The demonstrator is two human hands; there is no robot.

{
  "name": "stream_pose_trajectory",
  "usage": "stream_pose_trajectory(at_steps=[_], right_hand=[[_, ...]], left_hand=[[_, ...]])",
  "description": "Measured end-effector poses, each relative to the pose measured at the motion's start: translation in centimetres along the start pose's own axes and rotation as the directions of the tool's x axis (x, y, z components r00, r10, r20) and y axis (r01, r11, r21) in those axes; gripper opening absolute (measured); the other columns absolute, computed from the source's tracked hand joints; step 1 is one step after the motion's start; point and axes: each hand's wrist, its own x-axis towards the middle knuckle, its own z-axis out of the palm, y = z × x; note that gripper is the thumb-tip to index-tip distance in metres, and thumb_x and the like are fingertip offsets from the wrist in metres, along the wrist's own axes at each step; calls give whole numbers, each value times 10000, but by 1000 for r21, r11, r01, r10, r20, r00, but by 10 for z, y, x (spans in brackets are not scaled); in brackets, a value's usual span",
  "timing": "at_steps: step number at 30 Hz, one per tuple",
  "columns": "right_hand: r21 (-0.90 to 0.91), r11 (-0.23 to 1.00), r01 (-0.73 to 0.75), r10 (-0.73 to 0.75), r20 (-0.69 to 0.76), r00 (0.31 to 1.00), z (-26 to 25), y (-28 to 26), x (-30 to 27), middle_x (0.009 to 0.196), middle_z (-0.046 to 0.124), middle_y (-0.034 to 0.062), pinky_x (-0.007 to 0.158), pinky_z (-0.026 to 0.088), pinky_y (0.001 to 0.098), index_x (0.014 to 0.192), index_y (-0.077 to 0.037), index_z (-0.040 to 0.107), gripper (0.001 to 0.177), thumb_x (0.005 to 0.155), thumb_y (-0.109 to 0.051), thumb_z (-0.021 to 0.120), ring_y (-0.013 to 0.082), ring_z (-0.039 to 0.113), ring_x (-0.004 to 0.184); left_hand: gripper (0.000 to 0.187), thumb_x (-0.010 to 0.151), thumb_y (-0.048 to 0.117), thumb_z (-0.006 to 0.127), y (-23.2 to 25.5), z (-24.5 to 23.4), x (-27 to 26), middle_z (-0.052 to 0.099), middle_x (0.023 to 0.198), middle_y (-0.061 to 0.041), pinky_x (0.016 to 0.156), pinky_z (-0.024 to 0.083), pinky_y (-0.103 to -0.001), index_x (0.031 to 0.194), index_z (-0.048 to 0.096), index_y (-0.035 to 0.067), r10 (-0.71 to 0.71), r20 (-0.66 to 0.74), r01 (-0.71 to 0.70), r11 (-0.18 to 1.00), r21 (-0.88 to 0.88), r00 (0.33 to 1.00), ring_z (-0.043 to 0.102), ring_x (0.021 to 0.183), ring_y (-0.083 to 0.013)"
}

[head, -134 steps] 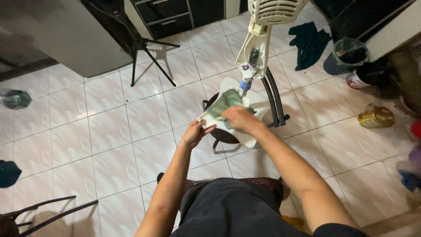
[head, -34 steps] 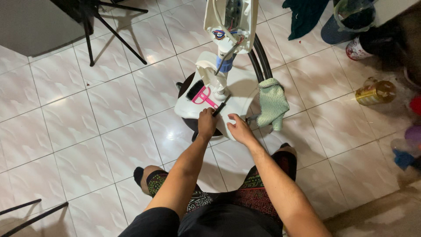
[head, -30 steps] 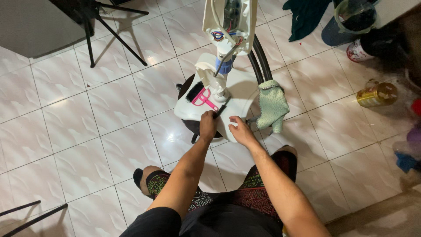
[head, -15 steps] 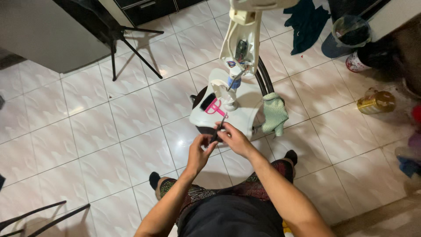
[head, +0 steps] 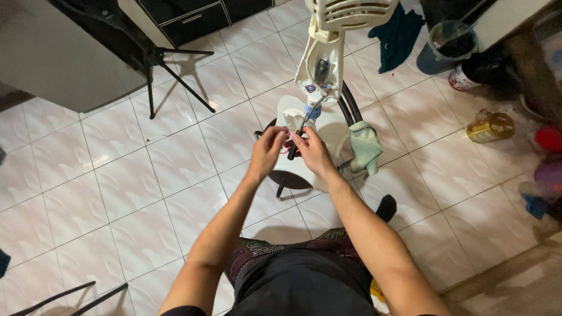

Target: The person wipes the base and neck of a standing electric fan with a cloth, then uses a screwdriver to loosen a screw on the fan's neck. They brush the fan's internal components with a small brush and continue wiping the base and cord with the cloth.

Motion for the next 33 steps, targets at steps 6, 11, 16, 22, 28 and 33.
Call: stream_pose_trajectory(at_steps=[6,11,16,22,28,33], right_hand=[[-44,999,-25,22,-65,998,-5,4,4,892,744,24,615,500,231,1170,-74,568,230,1061,-276,575,67,664,760],[19,998,-59,60,-85,995,-3,-3,5,889,736,12,610,487,229,1187,-99,570,228,1046,-278,581,55,649,750],[110,990,-93,103,-87,991,-4,-3,6,925,731,14,620,495,222,1169,-86,583,229,1043,-277,589,58,652,761],[327,943,-62,88,-65,994,-18,11,17,879,666,14,573,495,265,1110,-51,620,220,1071,-268,629,103,632,702],[-77,948,308,-302,-523,797,-108,-35,33,780,534,42,573,387,271,910,-21,571,298,1109,-236,517,133,489,672],[63,877,476,-473,-52,880,-125,-91,110,1199,606,-7,995,473,305,1264,-88,532,466,1123,-493,350,109,581,1142]], left_hand=[[339,948,128,718,20,28,-24,583,1146,-74,739,560,-282,1252,604,29,61,-108,-44,986,160,992,631,913,-128],[329,958,104,734,25,30,-24,554,1198,-75,776,591,-279,1266,628,56,62,-84,-49,988,147,995,611,895,-121],[396,891,74,790,35,33,-22,556,1195,-82,769,596,-282,1251,625,57,88,-77,-73,981,178,993,593,852,-137],[320,962,149,704,57,37,-23,663,1048,-113,706,559,-344,1254,608,56,234,-63,-143,762,631,970,672,893,-261],[263,1011,201,603,65,45,-11,640,856,-103,555,550,-362,1211,569,33,274,68,-155,310,938,959,685,804,-265],[238,1031,266,599,65,48,-10,628,754,-84,452,517,-371,1130,581,50,252,55,-141,336,931,966,669,633,-256]])
